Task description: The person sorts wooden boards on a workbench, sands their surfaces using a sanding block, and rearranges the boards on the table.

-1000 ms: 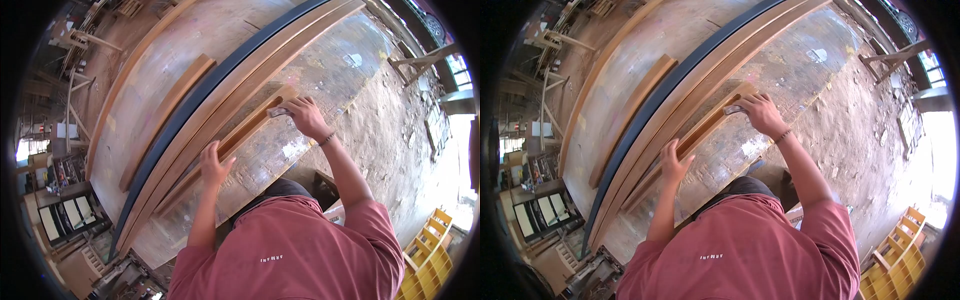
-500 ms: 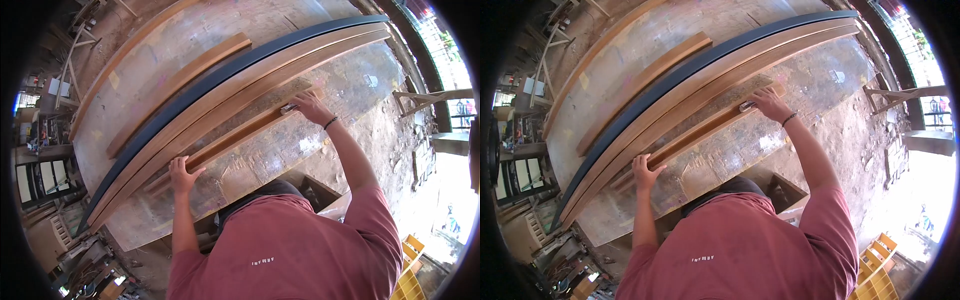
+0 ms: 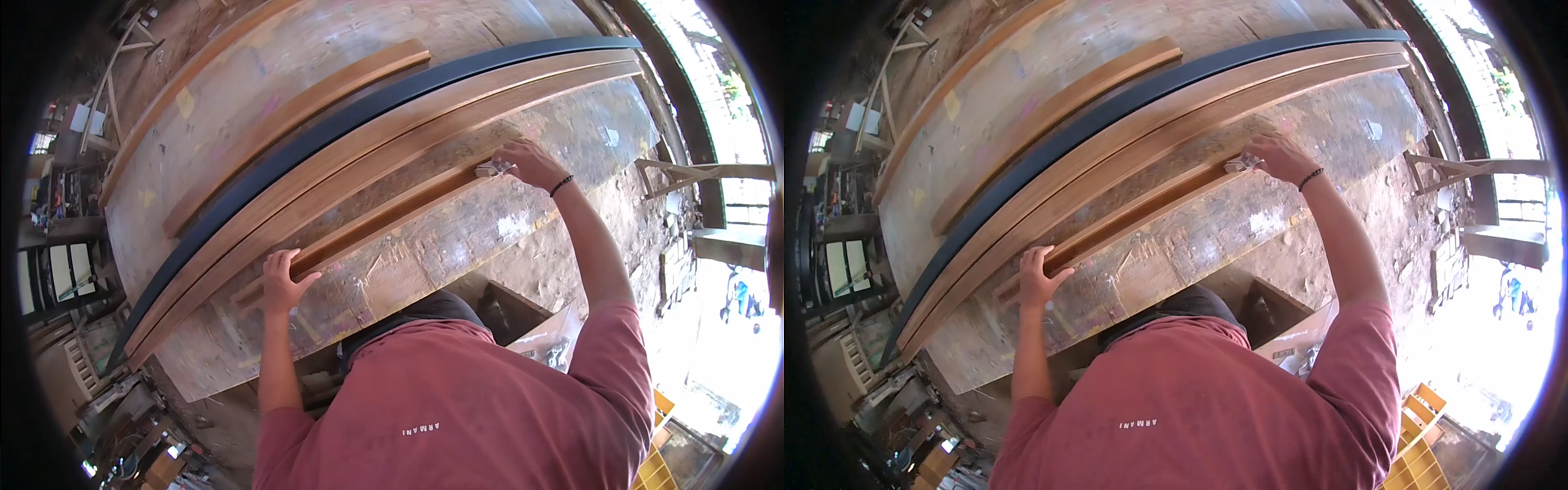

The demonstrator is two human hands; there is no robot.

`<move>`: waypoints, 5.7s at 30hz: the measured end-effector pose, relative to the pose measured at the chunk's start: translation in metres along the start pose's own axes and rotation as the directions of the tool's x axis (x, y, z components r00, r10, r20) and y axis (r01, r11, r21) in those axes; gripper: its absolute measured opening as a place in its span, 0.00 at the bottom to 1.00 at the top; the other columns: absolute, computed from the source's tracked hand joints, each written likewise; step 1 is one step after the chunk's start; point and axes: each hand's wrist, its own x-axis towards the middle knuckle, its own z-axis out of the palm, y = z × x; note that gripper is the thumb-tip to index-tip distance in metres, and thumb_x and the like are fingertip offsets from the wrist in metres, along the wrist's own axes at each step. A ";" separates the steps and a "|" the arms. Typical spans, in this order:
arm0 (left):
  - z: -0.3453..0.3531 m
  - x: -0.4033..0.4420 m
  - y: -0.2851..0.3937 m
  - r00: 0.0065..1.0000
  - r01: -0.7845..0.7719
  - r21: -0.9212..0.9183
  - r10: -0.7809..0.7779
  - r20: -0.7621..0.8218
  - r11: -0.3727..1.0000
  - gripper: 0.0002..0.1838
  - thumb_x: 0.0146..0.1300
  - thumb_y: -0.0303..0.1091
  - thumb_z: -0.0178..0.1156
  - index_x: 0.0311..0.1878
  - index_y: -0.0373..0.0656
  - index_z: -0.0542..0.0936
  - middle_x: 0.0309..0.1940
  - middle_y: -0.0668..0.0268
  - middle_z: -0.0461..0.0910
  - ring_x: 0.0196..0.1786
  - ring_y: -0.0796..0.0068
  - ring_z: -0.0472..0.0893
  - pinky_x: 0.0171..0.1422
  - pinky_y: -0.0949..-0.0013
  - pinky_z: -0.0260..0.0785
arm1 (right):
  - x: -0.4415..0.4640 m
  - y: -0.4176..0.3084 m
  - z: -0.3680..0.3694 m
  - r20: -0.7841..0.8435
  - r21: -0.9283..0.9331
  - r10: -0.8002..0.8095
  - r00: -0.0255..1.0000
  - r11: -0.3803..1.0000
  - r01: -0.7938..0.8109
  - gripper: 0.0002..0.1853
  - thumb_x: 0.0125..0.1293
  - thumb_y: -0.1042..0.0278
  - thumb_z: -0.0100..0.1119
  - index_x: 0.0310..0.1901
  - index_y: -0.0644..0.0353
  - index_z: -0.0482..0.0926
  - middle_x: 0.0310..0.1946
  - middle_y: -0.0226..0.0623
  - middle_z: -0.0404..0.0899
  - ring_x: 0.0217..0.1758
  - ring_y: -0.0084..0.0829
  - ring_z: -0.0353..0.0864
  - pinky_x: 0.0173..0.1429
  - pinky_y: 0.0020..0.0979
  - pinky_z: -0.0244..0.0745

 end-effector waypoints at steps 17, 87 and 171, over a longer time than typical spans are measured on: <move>-0.020 -0.077 -0.069 0.980 0.183 0.080 -0.175 -0.098 0.980 0.41 0.47 0.59 0.85 0.62 0.50 0.83 0.58 0.60 0.82 0.63 0.52 0.79 0.74 0.46 0.65 | 0.009 -0.072 0.081 -0.052 -0.090 -0.184 0.981 0.980 0.179 0.25 0.70 0.80 0.58 0.66 0.50 0.85 0.62 0.34 0.87 0.69 0.41 0.82 0.76 0.47 0.74; -0.015 -0.084 -0.079 0.960 0.209 -0.022 -0.209 -0.186 0.978 0.40 0.47 0.57 0.86 0.62 0.53 0.82 0.53 0.65 0.84 0.59 0.58 0.81 0.71 0.50 0.70 | 0.060 -0.222 0.119 -0.115 -0.024 -0.235 0.965 0.972 0.233 0.19 0.66 0.77 0.63 0.57 0.50 0.89 0.54 0.33 0.88 0.60 0.40 0.84 0.67 0.43 0.77; -0.055 -0.162 -0.211 0.962 0.223 -0.219 -0.251 -0.110 0.950 0.39 0.41 0.56 0.86 0.59 0.57 0.84 0.65 0.76 0.81 0.72 0.63 0.74 0.76 0.53 0.64 | 0.198 -0.610 0.209 0.052 0.129 -0.485 0.873 0.870 0.475 0.22 0.66 0.69 0.63 0.63 0.55 0.81 0.54 0.36 0.82 0.59 0.43 0.77 0.65 0.46 0.73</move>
